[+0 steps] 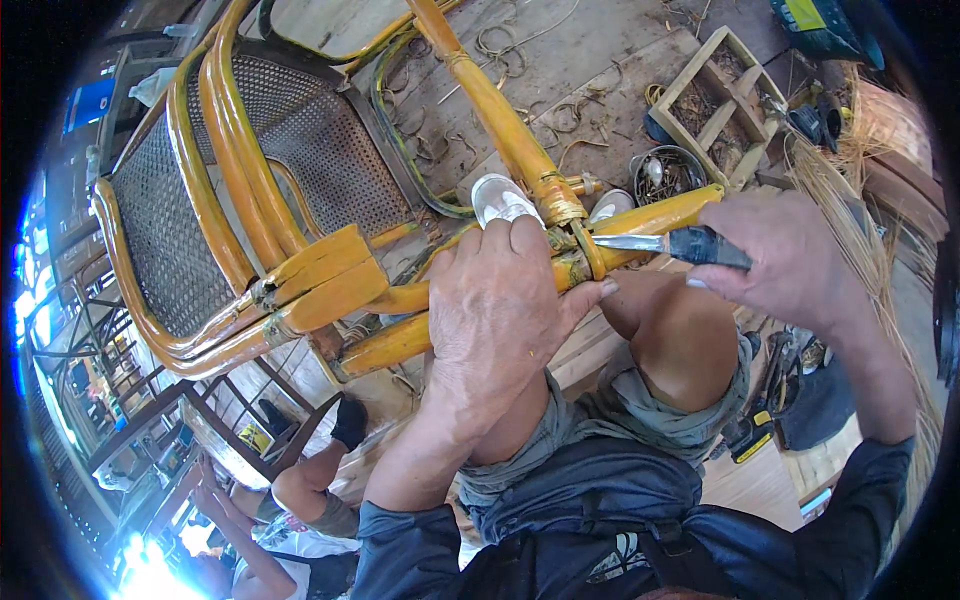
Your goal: The person repairs a yellow rattan chair by first using a knife to cut and remove old binding material from a joint. They then use a power drill to create holes in the rattan frame and insert new binding material to secure the joint.
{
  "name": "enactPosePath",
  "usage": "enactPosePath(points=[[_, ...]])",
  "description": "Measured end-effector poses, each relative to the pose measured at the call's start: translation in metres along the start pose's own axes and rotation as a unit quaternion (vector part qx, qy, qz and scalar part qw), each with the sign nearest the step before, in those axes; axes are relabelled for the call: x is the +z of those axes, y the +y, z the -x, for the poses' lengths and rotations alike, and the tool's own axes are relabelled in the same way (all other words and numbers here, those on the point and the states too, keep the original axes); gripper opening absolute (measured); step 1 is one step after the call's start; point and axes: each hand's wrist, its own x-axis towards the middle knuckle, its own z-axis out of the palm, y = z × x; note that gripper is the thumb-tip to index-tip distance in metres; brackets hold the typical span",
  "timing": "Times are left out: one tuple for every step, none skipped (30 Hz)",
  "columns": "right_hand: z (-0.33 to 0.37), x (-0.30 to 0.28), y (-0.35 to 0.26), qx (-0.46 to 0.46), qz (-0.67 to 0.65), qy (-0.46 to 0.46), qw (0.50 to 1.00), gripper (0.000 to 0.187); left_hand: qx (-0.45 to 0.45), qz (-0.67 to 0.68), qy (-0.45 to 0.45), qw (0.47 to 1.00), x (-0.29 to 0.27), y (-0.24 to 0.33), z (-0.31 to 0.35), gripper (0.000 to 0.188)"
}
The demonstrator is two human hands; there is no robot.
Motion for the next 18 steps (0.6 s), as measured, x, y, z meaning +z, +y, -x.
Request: enactPosePath(points=[[0.004,0.006,-0.004,0.014,-0.026,0.017,0.999,0.031,0.002,-0.006,-0.001,1.000,0.000,-0.001,0.001,0.053],[0.008,0.013,-0.006,0.029,-0.052,0.034,0.998,0.031,-0.001,-0.005,0.001,1.000,0.000,-0.001,0.002,0.054],[0.012,0.019,-0.008,0.043,-0.078,0.052,0.995,0.031,-0.003,-0.003,0.002,1.000,0.001,-0.002,0.003,0.054],[0.017,0.029,-0.007,0.052,-0.095,0.058,0.992,0.031,-0.004,-0.002,0.004,1.000,0.002,-0.001,0.002,0.054],[0.021,0.038,-0.007,0.061,-0.111,0.066,0.990,0.032,-0.002,0.005,0.008,1.000,0.002,-0.002,0.002,0.055],[0.023,0.041,-0.007,0.070,-0.127,0.073,0.987,0.032,0.001,0.013,0.012,1.000,0.002,-0.002,0.001,0.055],[0.022,0.041,-0.007,0.064,-0.114,0.078,0.988,0.032,0.000,0.020,0.016,1.000,0.002,-0.002,0.001,0.056],[0.021,0.039,-0.007,0.058,-0.100,0.084,0.990,0.032,-0.001,0.017,0.019,1.000,0.002,-0.002,0.001,0.056],[0.019,0.038,-0.008,0.052,-0.087,0.089,0.991,0.032,-0.001,0.015,0.021,1.000,0.001,-0.002,0.001,0.056],[0.019,0.037,-0.008,0.052,-0.080,0.083,0.992,0.032,0.000,0.014,0.024,1.000,0.001,-0.002,0.001,0.056],[0.020,0.035,-0.009,0.051,-0.073,0.078,0.993,0.032,-0.004,0.018,0.016,1.000,0.001,-0.002,0.001,0.056],[0.021,0.033,-0.010,0.052,-0.065,0.073,0.994,0.032,-0.007,0.023,0.008,1.000,0.002,-0.001,0.002,0.056],[0.021,0.032,-0.013,0.056,-0.055,0.077,0.994,0.032,-0.013,0.028,0.000,1.000,0.001,-0.001,0.003,0.057],[0.022,0.030,-0.016,0.062,-0.045,0.081,0.994,0.032,-0.012,0.044,0.009,0.999,0.000,0.000,0.003,0.055],[0.024,0.027,-0.019,0.068,-0.035,0.086,0.993,0.032,-0.012,0.061,0.017,0.998,-0.002,0.000,0.003,0.054],[0.025,0.025,-0.025,0.084,-0.036,0.078,0.993,0.031,-0.011,0.075,0.026,0.997,-0.003,0.000,0.003,0.053],[0.027,0.021,-0.033,0.100,-0.037,0.071,0.992,0.031,0.010,0.100,0.034,0.994,-0.004,0.000,0.002,0.052],[0.028,0.016,-0.037,0.117,-0.038,0.064,0.990,0.030,0.032,0.125,0.042,0.991,-0.004,0.000,0.000,0.051]])
